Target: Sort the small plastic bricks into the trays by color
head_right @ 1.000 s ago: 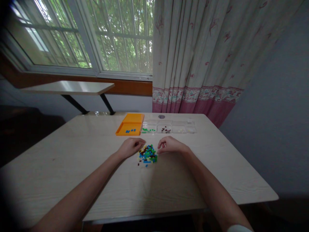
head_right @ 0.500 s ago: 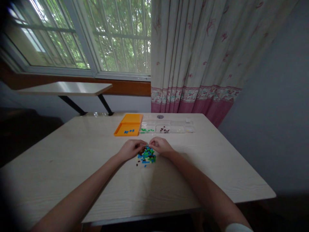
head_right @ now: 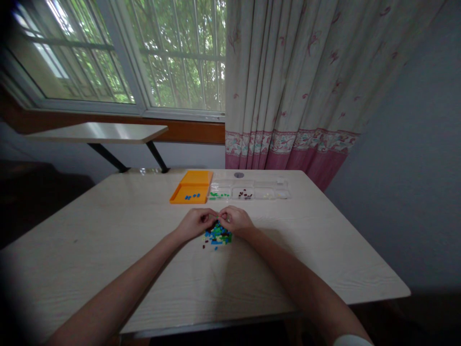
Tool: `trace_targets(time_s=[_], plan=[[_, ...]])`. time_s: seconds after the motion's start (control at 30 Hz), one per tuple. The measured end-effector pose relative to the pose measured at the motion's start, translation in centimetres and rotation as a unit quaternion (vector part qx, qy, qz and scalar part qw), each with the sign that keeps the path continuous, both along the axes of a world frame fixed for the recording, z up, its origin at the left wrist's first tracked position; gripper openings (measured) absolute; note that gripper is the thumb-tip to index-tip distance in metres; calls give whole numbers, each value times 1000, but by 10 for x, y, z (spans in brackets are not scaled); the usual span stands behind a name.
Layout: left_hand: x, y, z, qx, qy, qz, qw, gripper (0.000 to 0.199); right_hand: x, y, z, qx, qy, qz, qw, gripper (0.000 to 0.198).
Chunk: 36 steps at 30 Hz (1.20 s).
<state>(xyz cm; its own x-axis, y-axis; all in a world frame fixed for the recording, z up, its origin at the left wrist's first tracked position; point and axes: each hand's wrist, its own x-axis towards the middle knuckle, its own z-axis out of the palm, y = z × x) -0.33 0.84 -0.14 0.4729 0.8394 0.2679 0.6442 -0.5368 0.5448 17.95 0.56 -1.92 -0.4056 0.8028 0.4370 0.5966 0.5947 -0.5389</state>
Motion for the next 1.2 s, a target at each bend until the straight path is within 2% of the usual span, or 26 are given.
trace_targets(time_s=[0.33, 0.5, 0.67, 0.87, 1.2], plan=[[-1, 2, -3, 2, -21, -8, 1000, 22, 2, 1, 2, 28, -3, 1, 1000, 14], [-4, 3, 3, 61, -69, 62, 994, 24, 12, 5, 6, 29, 2, -32, 999, 12], [-4, -2, 14, 133, -158, 142, 968, 26, 22, 8, 5, -18, -50, -2, 999, 10], [2, -9, 18, 142, -201, 161, 956, 25, 22, 11, 0, -22, -85, 28, 996, 25], [2, -8, 16, 141, -223, 171, 949, 25, 23, 14, -3, -15, -90, 38, 995, 19]])
